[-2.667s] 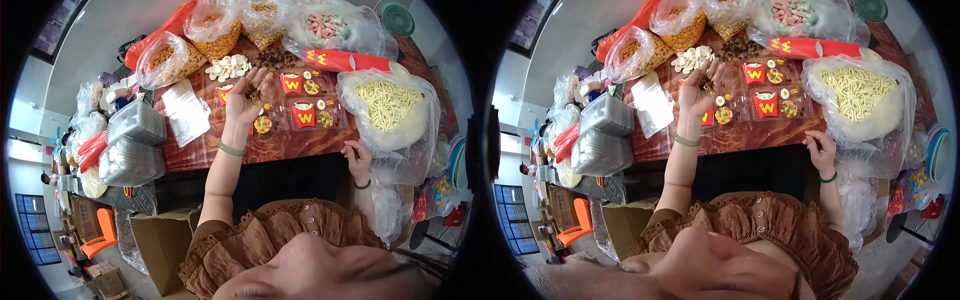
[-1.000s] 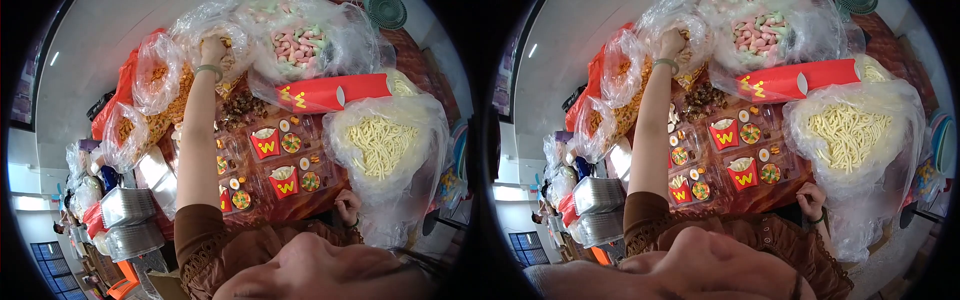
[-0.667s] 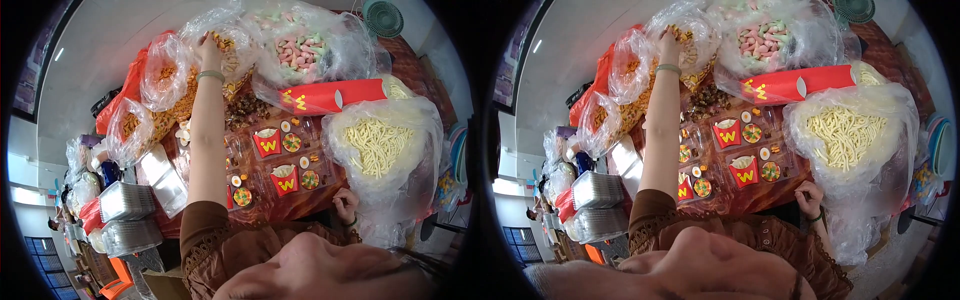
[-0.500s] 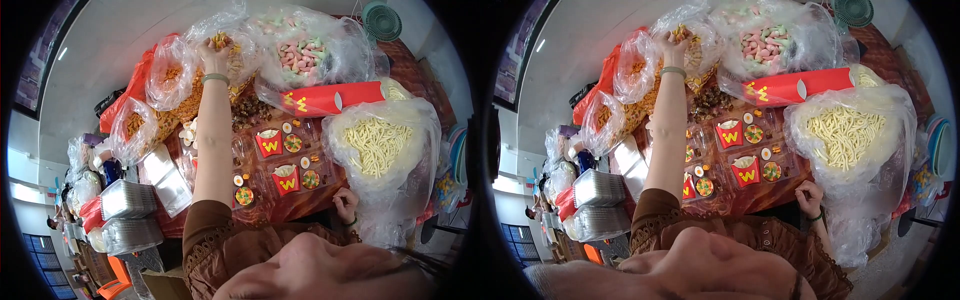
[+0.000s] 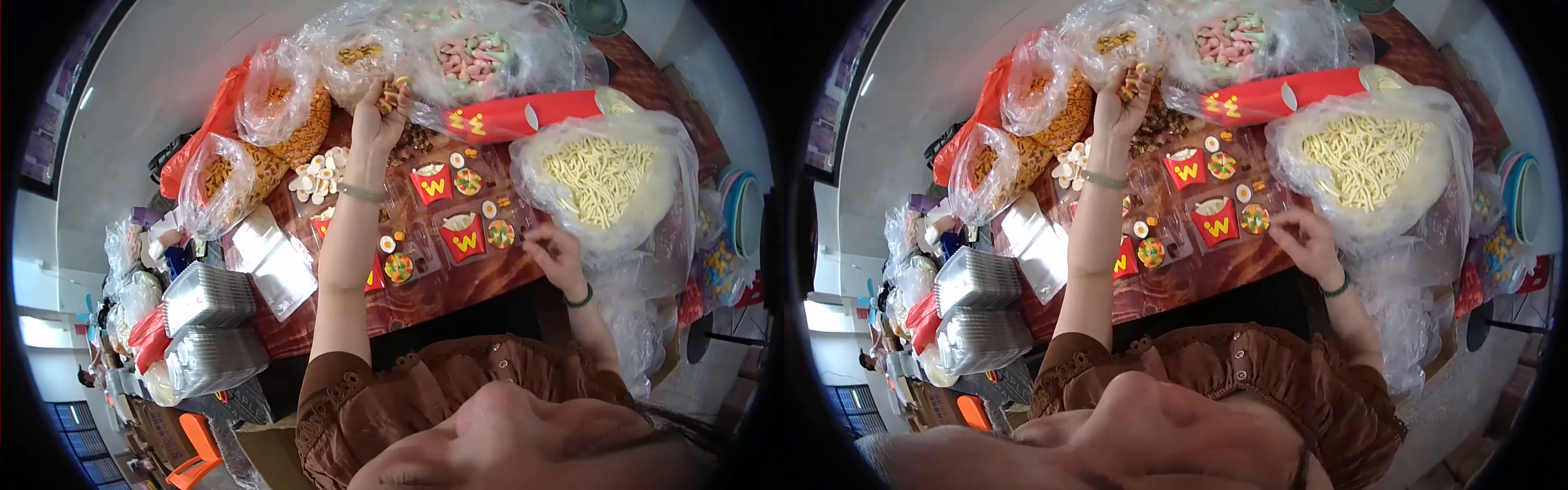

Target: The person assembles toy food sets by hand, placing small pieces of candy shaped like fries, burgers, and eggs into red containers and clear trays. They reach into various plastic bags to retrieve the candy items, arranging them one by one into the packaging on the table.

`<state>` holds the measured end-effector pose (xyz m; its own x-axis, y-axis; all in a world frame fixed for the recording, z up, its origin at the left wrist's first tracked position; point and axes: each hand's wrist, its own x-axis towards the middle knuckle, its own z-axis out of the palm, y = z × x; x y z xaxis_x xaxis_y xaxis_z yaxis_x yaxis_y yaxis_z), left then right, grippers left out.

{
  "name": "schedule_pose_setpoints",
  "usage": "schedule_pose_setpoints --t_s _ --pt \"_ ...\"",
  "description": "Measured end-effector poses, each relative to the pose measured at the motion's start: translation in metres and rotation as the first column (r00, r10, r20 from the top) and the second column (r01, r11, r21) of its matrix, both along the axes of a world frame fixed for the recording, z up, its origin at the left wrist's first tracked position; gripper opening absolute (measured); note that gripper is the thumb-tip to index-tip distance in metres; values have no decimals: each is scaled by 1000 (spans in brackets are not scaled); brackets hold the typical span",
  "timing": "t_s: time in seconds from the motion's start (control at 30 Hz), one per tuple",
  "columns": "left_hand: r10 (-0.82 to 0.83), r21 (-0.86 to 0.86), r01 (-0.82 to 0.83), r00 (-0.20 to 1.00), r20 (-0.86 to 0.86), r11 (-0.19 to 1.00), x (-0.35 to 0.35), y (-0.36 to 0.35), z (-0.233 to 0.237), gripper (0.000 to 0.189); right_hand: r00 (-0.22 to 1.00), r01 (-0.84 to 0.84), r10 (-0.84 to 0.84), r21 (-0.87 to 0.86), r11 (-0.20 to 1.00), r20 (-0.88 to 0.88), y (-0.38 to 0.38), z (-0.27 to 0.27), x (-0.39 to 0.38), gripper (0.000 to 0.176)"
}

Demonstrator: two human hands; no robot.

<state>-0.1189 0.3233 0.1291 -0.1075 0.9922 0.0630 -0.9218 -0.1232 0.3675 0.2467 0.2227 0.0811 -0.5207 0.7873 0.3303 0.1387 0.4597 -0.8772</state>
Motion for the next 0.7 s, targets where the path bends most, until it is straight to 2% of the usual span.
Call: schedule_pose_setpoints --t_s 0.03,0.13,0.17,0.2,0.27,0.37,0.4,0.5,0.53,0.63,0.7 --pt "-26 -76 27 1000 12 997 15 -20 -8 25 985 -48 42 -35 998 -168 7 4 -17 11" --pt "-99 -247 99 995 9 964 64 -86 -25 28 967 -109 129 103 989 -218 23 40 -61 14" --pt "-78 -342 67 997 -18 937 79 -103 -31 29 969 -137 182 249 959 -167 32 41 -72 18" --pt "-93 -413 108 994 55 904 90 -122 -33 28 971 -173 201 207 963 -128 32 44 -81 17" --pt "-90 -409 115 993 79 905 104 -151 -49 27 944 -321 330 224 920 -4 36 38 -93 12" --pt "-51 -455 60 998 33 889 114 -180 -61 26 897 -442 435 114 890 77 30 23 -93 12" --pt "-47 -459 51 999 20 887 116 -186 -64 26 885 -461 457 18 887 92 27 21 -91 12" --pt "-62 -500 32 997 -43 865 124 -200 -73 26 864 -454 435 16 891 253 18 12 -83 13" --pt "-75 -502 45 996 -38 863 127 -203 -77 27 865 -448 430 13 894 257 18 9 -81 13" --pt "-107 -501 102 994 20 859 135 -205 -87 28 836 -494 387 224 840 390 18 -6 -74 16" --pt "-107 -501 101 994 16 860 139 -203 -90 28 844 -482 378 230 845 380 20 -11 -71 15"
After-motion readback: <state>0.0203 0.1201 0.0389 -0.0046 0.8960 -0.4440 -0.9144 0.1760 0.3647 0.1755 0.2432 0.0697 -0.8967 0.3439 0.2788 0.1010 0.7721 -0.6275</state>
